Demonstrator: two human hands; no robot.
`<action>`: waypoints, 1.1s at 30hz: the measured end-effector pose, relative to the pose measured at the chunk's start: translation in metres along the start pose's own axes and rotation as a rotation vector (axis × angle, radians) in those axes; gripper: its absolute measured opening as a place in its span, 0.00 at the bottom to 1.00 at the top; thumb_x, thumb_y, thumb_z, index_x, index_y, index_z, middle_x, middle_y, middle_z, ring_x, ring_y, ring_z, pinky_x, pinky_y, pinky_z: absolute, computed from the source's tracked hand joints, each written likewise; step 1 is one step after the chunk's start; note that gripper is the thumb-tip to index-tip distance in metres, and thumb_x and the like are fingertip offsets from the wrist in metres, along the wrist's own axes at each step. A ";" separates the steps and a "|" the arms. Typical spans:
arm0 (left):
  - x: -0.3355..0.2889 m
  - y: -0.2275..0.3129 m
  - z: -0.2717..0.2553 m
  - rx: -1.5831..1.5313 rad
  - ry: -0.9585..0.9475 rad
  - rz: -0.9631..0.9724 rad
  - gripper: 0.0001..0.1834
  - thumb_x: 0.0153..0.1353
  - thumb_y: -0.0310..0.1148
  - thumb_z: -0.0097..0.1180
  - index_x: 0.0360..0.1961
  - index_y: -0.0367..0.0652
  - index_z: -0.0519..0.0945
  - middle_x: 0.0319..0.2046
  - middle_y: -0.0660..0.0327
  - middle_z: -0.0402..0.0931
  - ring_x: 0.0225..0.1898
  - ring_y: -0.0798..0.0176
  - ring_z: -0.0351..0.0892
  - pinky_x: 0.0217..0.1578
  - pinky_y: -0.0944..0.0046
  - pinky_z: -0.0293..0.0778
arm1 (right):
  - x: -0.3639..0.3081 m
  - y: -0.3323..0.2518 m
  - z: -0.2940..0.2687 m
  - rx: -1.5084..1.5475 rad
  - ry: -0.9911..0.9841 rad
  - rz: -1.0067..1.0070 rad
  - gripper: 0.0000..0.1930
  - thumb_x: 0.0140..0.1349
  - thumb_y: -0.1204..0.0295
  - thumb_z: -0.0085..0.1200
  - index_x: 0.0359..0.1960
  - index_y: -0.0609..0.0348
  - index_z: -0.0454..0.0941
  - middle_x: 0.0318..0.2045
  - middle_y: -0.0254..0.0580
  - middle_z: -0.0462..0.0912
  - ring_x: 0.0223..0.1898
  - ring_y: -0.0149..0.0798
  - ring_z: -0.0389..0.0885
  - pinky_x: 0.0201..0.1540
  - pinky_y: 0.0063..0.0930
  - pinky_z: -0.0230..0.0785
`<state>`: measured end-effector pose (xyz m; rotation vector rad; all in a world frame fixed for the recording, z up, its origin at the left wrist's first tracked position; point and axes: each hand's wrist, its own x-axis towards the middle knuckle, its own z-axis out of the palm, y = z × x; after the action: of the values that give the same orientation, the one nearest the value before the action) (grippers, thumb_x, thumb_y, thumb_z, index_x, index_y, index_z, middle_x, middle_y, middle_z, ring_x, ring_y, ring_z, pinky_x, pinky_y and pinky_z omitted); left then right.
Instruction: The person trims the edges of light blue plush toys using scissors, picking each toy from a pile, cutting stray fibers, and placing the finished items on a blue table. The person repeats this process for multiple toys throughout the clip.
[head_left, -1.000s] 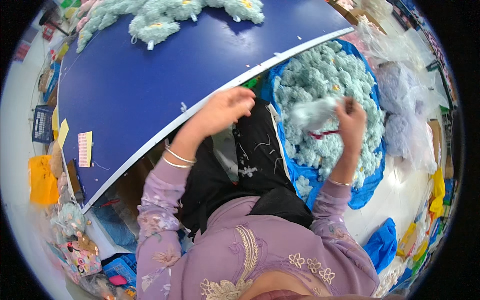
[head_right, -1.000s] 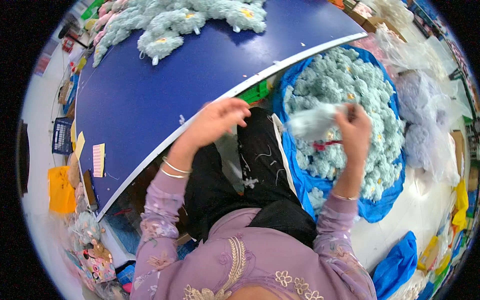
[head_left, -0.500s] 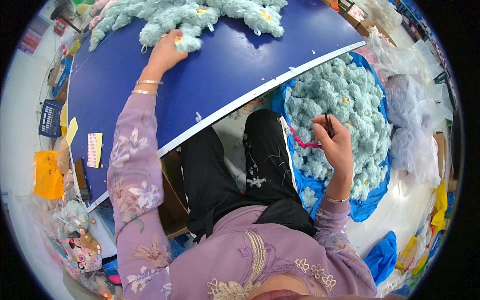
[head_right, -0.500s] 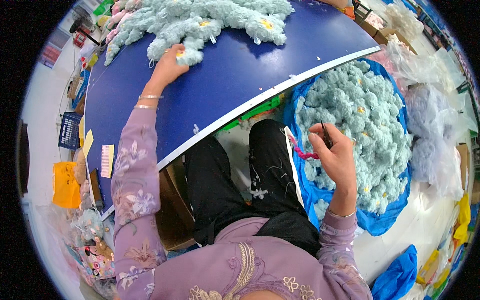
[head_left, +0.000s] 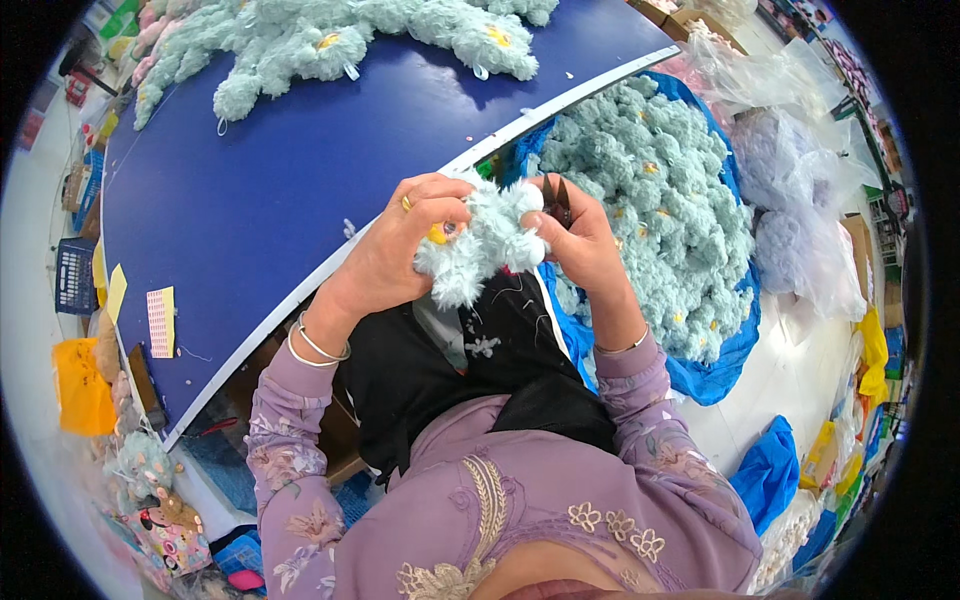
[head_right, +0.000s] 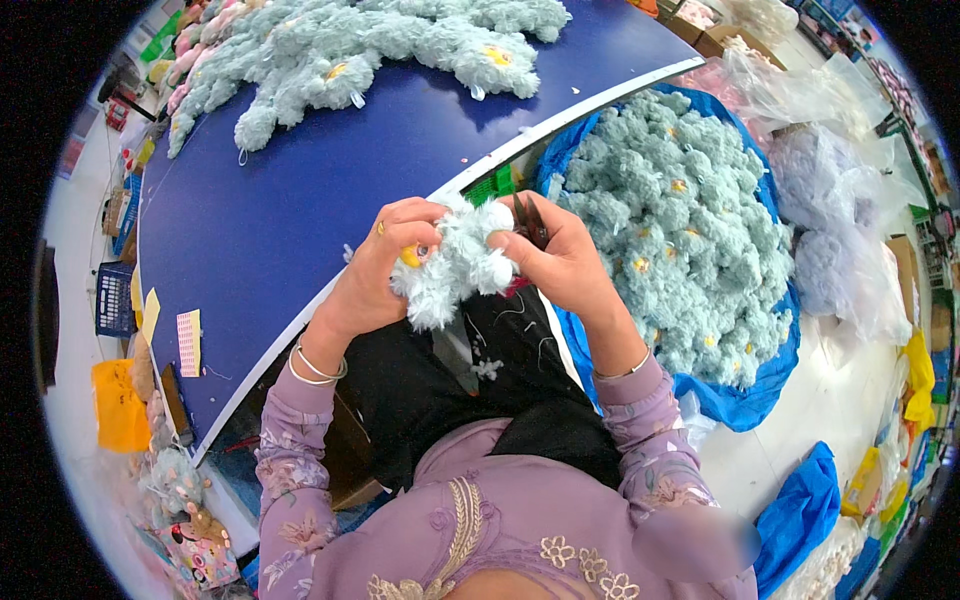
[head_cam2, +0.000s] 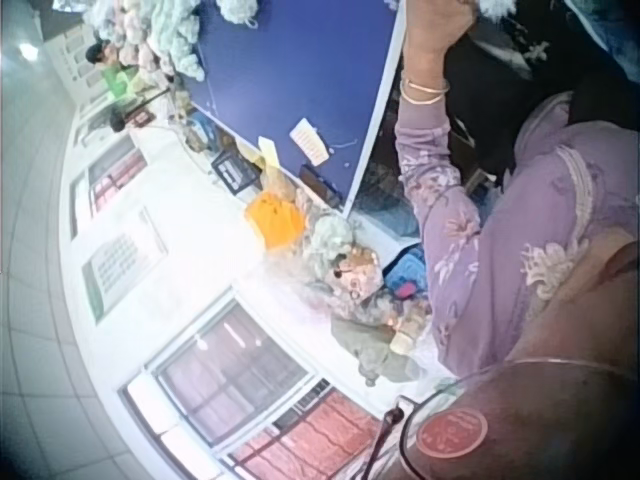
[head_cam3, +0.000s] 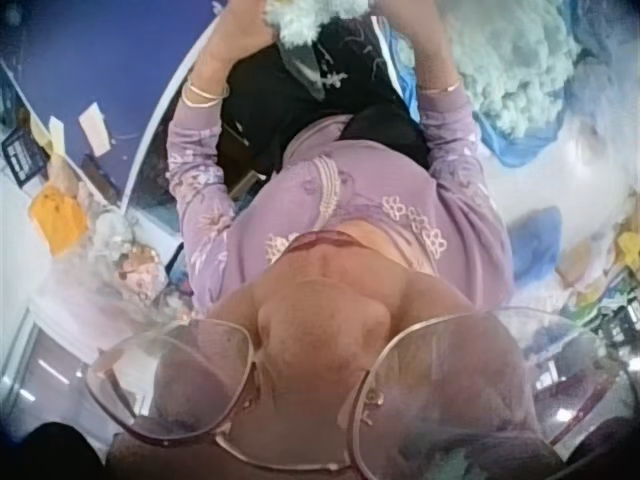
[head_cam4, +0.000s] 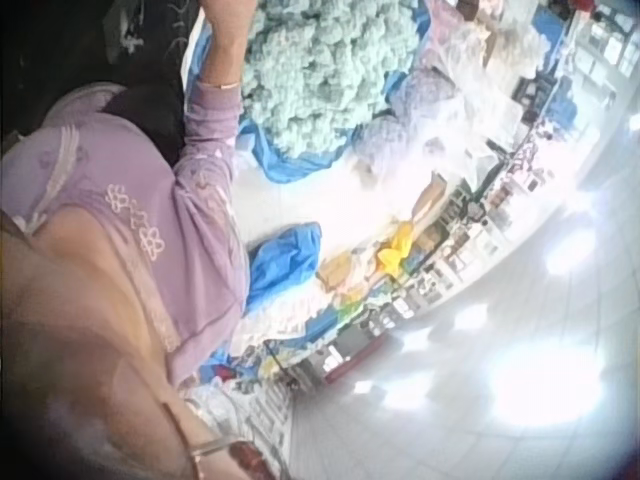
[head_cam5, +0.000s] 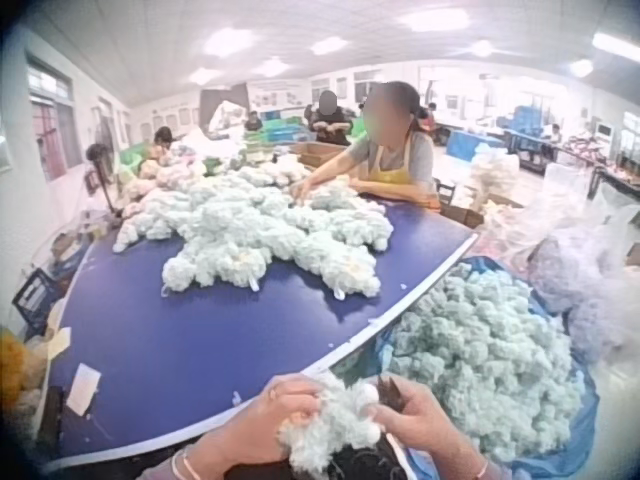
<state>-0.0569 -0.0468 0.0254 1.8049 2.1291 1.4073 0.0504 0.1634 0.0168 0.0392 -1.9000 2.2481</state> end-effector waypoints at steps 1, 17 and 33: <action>-0.002 -0.001 0.001 0.026 -0.005 0.012 0.33 0.35 0.15 0.62 0.47 0.45 0.70 0.53 0.56 0.71 0.59 0.45 0.66 0.59 0.54 0.63 | -0.002 0.000 -0.001 -0.028 0.001 -0.007 0.11 0.63 0.71 0.57 0.45 0.61 0.75 0.30 0.27 0.77 0.26 0.19 0.71 0.28 0.14 0.62; 0.011 0.026 0.049 -0.239 0.273 -0.502 0.08 0.57 0.25 0.58 0.39 0.38 0.79 0.22 0.69 0.73 0.21 0.79 0.65 0.22 0.77 0.62 | -0.009 0.001 0.007 -0.225 0.191 0.074 0.10 0.63 0.67 0.59 0.31 0.62 0.77 0.20 0.25 0.74 0.23 0.19 0.68 0.25 0.17 0.60; 0.039 -0.068 -0.042 0.189 0.442 -0.385 0.09 0.60 0.26 0.54 0.42 0.39 0.78 0.36 0.65 0.77 0.36 0.74 0.74 0.33 0.72 0.72 | -0.034 -0.029 -0.120 -0.644 0.883 -0.119 0.15 0.61 0.69 0.60 0.46 0.63 0.77 0.26 0.29 0.76 0.26 0.21 0.71 0.28 0.16 0.62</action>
<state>-0.1451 -0.0360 0.0276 1.0956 2.7114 1.6554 0.1012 0.2809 0.0189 -0.7626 -1.8659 1.1419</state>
